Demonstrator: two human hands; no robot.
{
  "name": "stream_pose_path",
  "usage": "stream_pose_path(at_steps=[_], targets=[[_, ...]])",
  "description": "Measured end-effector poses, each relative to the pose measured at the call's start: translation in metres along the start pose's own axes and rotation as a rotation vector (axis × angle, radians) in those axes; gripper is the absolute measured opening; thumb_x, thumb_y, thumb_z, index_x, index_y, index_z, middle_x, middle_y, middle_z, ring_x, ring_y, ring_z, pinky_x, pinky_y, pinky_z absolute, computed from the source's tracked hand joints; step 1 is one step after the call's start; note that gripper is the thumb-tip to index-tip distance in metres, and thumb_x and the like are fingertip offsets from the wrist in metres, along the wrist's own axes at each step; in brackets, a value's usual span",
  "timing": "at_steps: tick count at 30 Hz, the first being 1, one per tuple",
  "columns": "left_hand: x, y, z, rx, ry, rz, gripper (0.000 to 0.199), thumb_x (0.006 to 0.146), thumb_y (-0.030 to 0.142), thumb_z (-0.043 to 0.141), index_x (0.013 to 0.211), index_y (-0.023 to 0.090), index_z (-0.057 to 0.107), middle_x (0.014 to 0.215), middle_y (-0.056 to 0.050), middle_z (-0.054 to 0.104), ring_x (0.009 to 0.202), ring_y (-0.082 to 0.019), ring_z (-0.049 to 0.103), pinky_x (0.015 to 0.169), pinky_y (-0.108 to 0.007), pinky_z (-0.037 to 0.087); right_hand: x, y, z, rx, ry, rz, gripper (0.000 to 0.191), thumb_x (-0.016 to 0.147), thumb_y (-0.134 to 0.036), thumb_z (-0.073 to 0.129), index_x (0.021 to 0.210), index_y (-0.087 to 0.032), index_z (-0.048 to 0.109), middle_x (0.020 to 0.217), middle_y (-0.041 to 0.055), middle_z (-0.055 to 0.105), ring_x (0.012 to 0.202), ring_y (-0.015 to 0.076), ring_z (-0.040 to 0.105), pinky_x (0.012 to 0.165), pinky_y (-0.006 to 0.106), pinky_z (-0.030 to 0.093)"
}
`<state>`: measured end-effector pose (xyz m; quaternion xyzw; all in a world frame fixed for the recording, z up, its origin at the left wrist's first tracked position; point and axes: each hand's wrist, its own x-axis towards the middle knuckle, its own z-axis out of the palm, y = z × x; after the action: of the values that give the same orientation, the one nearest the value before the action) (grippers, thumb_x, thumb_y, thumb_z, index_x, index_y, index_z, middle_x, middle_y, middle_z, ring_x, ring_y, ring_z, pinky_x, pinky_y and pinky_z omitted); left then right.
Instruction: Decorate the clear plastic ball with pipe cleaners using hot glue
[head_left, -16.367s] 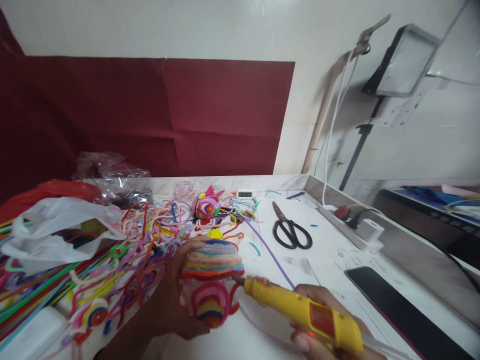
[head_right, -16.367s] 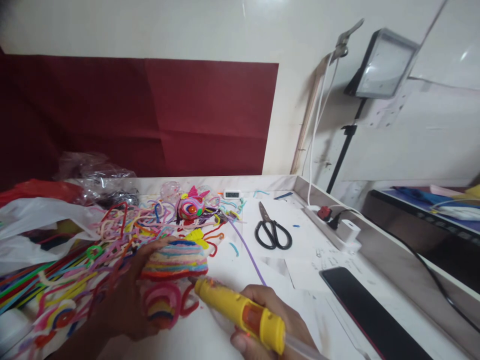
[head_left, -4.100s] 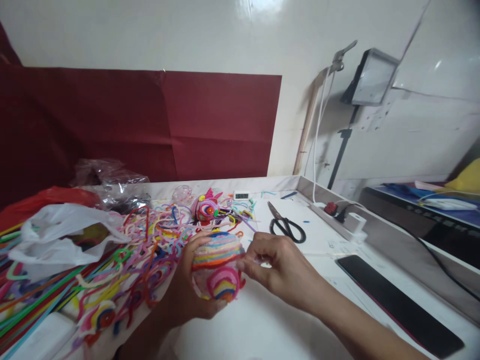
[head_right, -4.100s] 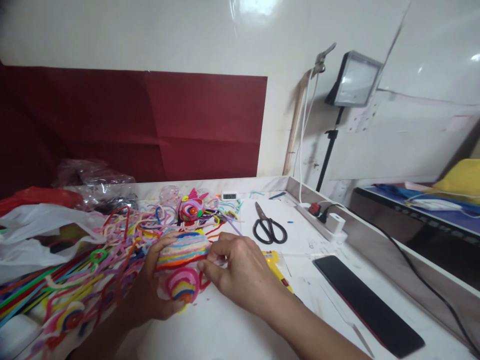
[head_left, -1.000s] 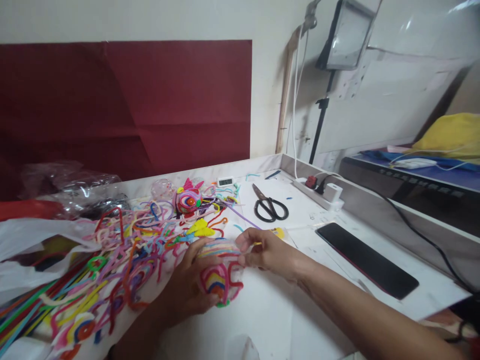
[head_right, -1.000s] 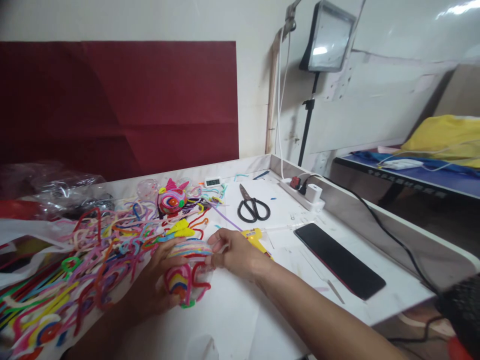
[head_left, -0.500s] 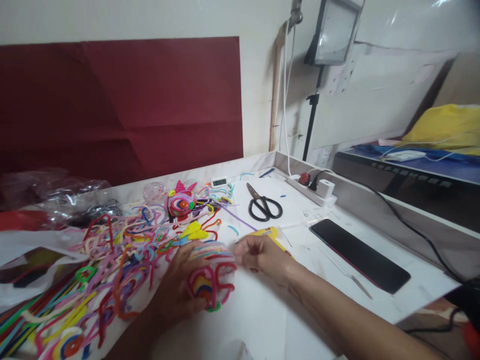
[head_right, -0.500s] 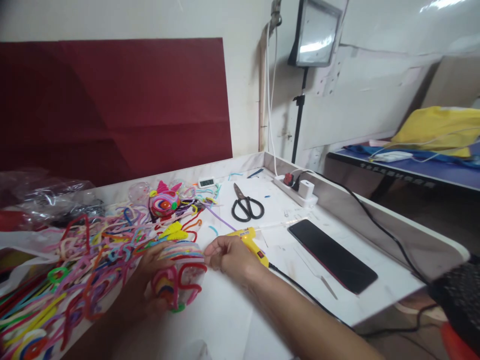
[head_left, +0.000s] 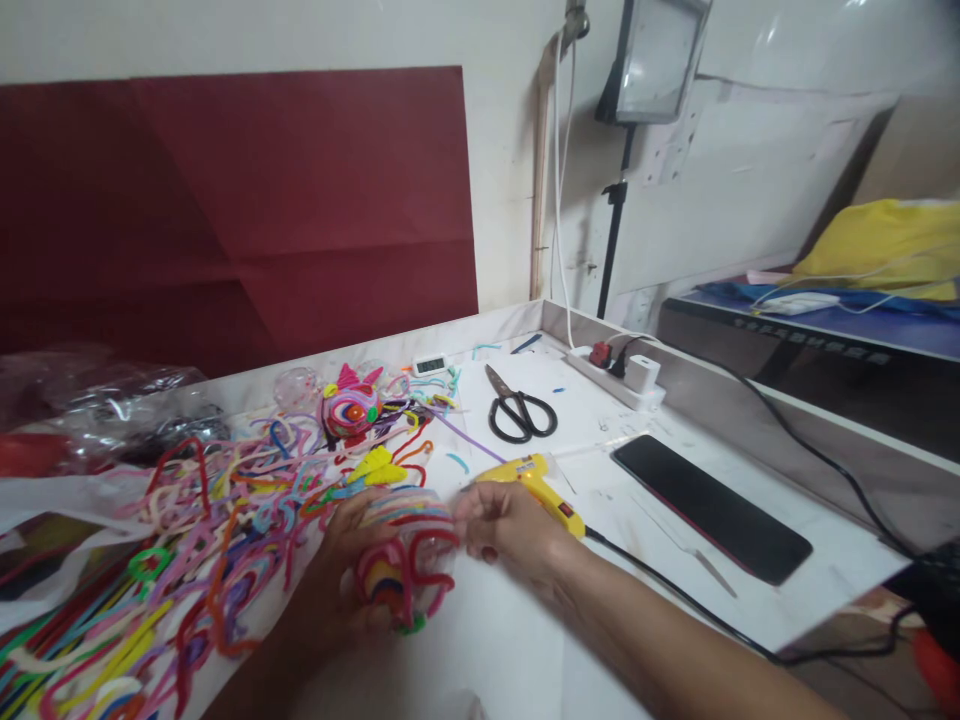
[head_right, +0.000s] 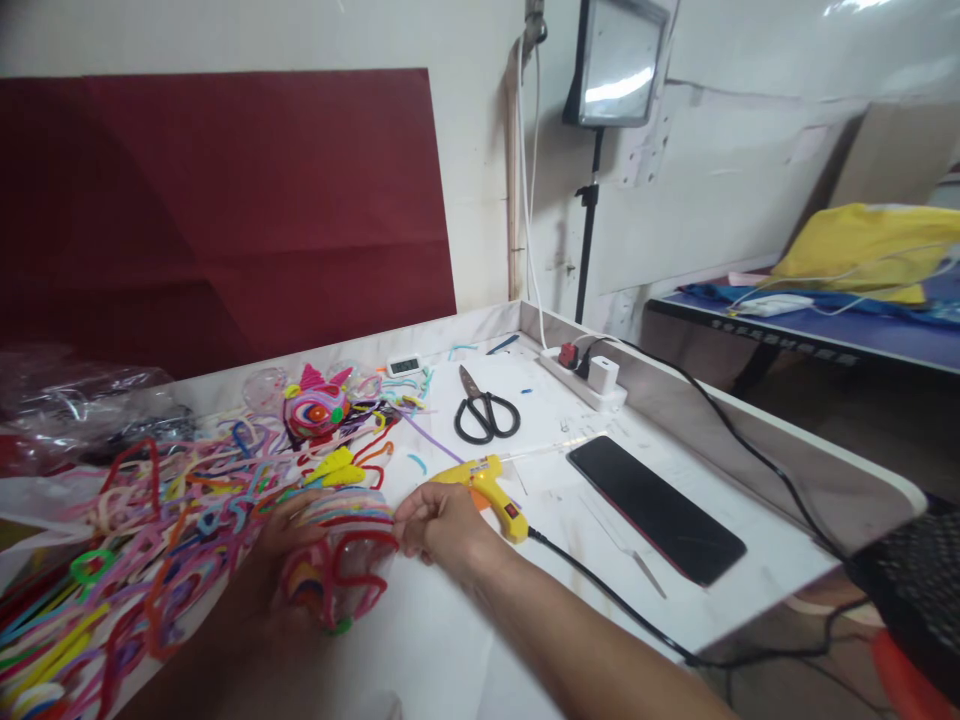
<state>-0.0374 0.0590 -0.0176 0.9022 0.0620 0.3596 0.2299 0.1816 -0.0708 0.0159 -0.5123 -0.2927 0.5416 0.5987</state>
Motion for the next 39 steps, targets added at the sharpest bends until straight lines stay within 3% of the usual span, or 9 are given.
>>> stream_pose_path(at_steps=[6, 13, 17, 23, 31, 34, 39], targets=[[-0.005, -0.008, 0.002, -0.037, 0.025, -0.030, 0.054, 0.078, 0.064, 0.066, 0.128, 0.045, 0.055, 0.141, -0.002, 0.050, 0.132, -0.041, 0.045, 0.105, -0.064, 0.042, 0.003, 0.002, -0.001, 0.023, -0.008, 0.021, 0.020, 0.048, -0.002, 0.055, 0.059, -0.018, 0.061, 0.048, -0.0062, 0.062, 0.041, 0.0062, 0.044, 0.043, 0.021, 0.029], [-0.010, -0.014, 0.002, -0.056, 0.038, -0.058, 0.057, 0.076, 0.060, 0.070, 0.128, 0.044, 0.057, 0.137, -0.003, 0.056, 0.134, -0.040, 0.045, 0.108, -0.062, 0.040, 0.003, 0.001, -0.001, 0.024, -0.001, 0.061, 0.020, 0.051, 0.000, 0.056, 0.060, -0.017, 0.062, 0.048, -0.0057, 0.063, 0.041, 0.0061, 0.047, 0.043, 0.020, 0.033], [-0.004, -0.011, 0.000, -0.056, 0.035, 0.000, 0.055, 0.080, 0.058, 0.067, 0.132, 0.043, 0.054, 0.144, -0.003, 0.048, 0.127, -0.038, 0.049, 0.102, -0.059, 0.046, 0.003, 0.001, -0.001, 0.023, 0.010, 0.102, 0.021, 0.050, -0.001, 0.056, 0.062, -0.018, 0.060, 0.051, -0.0055, 0.064, 0.042, 0.0075, 0.052, 0.041, 0.019, 0.036], [0.002, -0.009, -0.002, -0.113, 0.059, -0.025, 0.057, 0.076, 0.060, 0.070, 0.128, 0.044, 0.056, 0.139, -0.005, 0.051, 0.124, -0.040, 0.054, 0.098, -0.058, 0.052, 0.006, -0.001, -0.002, 0.042, -0.023, 0.161, 0.025, 0.049, -0.001, 0.061, 0.068, -0.018, 0.061, 0.056, -0.0036, 0.068, 0.047, 0.0108, 0.060, 0.037, 0.018, 0.034], [-0.006, 0.002, 0.008, -0.278, 0.053, -0.195, 0.054, 0.079, 0.065, 0.064, 0.129, 0.047, 0.054, 0.147, -0.003, 0.045, 0.135, -0.040, 0.046, 0.102, -0.060, 0.048, 0.010, 0.008, -0.011, 0.076, -0.043, 0.161, 0.029, 0.046, -0.015, 0.084, 0.066, -0.017, 0.063, 0.051, -0.0025, 0.066, 0.045, 0.0115, 0.058, 0.035, 0.019, 0.032], [-0.007, -0.002, 0.009, -0.300, 0.028, -0.167, 0.055, 0.080, 0.065, 0.064, 0.130, 0.047, 0.053, 0.149, -0.004, 0.043, 0.136, -0.040, 0.046, 0.103, -0.060, 0.048, 0.007, 0.011, -0.015, 0.082, -0.066, 0.151, 0.038, 0.042, -0.024, 0.092, 0.064, -0.017, 0.062, 0.050, -0.0029, 0.065, 0.044, 0.0110, 0.057, 0.035, 0.019, 0.034], [-0.006, -0.009, 0.004, -0.355, -0.016, -0.122, 0.056, 0.080, 0.064, 0.065, 0.132, 0.048, 0.052, 0.147, -0.004, 0.047, 0.138, -0.038, 0.046, 0.106, -0.058, 0.045, 0.001, 0.009, -0.016, 0.096, -0.129, 0.134, 0.041, 0.048, -0.034, 0.096, 0.067, -0.015, 0.063, 0.055, -0.0019, 0.067, 0.048, 0.0095, 0.059, 0.040, 0.019, 0.041]])
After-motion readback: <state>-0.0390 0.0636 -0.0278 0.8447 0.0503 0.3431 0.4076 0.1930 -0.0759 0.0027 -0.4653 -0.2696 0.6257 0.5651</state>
